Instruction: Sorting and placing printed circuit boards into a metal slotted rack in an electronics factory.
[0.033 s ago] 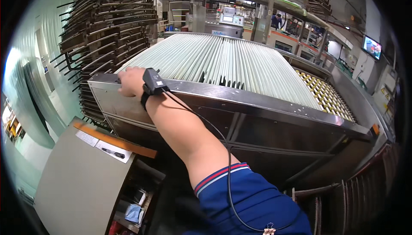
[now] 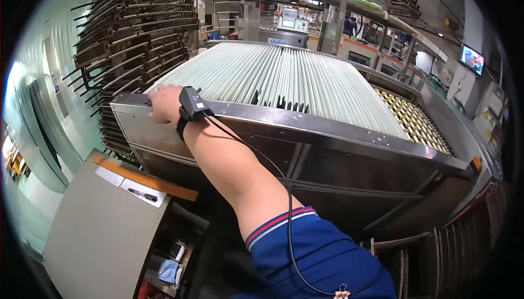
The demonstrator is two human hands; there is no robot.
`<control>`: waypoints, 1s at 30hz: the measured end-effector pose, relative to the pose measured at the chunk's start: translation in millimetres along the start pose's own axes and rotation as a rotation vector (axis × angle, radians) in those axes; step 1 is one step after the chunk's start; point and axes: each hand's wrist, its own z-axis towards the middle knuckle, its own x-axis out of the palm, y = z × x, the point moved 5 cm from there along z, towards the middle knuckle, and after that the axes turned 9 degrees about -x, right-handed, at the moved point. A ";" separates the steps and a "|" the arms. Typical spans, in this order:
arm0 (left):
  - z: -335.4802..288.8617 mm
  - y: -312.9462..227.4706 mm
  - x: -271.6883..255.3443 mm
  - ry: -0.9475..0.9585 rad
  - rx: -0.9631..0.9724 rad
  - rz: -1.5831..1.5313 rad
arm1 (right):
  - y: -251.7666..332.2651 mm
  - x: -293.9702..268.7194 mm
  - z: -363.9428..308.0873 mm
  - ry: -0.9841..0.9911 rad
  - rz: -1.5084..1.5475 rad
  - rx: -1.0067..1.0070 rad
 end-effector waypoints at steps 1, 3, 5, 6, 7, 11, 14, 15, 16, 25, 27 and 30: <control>-1.7 -5.0 1.2 0.017 0.011 0.041 | 4.1 3.7 4.4 -0.006 -0.015 -0.019; -8.6 3.1 -3.5 0.007 -0.004 0.037 | 13.0 12.7 17.0 0.026 -0.030 -0.041; -20.7 15.1 -4.4 0.016 -0.080 -0.026 | 15.1 18.9 21.4 0.089 -0.019 -0.030; -24.7 16.9 -6.8 0.018 -0.113 0.014 | 4.3 23.2 20.4 0.039 0.005 -0.095; -27.9 18.1 -10.1 0.060 -0.168 0.059 | -3.2 22.2 19.3 0.038 0.024 -0.084; -34.6 50.9 -8.9 0.102 -0.101 0.110 | -3.0 1.1 7.0 0.064 0.019 -0.072; -36.7 25.6 3.5 -0.050 0.012 0.039 | -7.9 7.2 9.4 0.032 0.014 -0.092; -36.7 20.9 7.0 -0.067 -0.051 0.011 | -6.9 7.3 9.9 0.018 0.020 -0.110; -39.7 20.3 10.6 -0.080 -0.113 -0.017 | -6.6 6.6 10.9 0.005 0.024 -0.126; -81.4 66.9 23.2 -0.152 -0.008 0.110 | 3.1 19.4 22.5 0.050 0.144 -0.166; -81.9 51.7 23.6 -0.284 0.157 0.134 | -46.3 31.1 30.4 0.077 0.118 -0.142; -80.7 51.2 33.1 -0.438 0.250 0.037 | -67.7 43.1 40.7 0.085 0.206 -0.223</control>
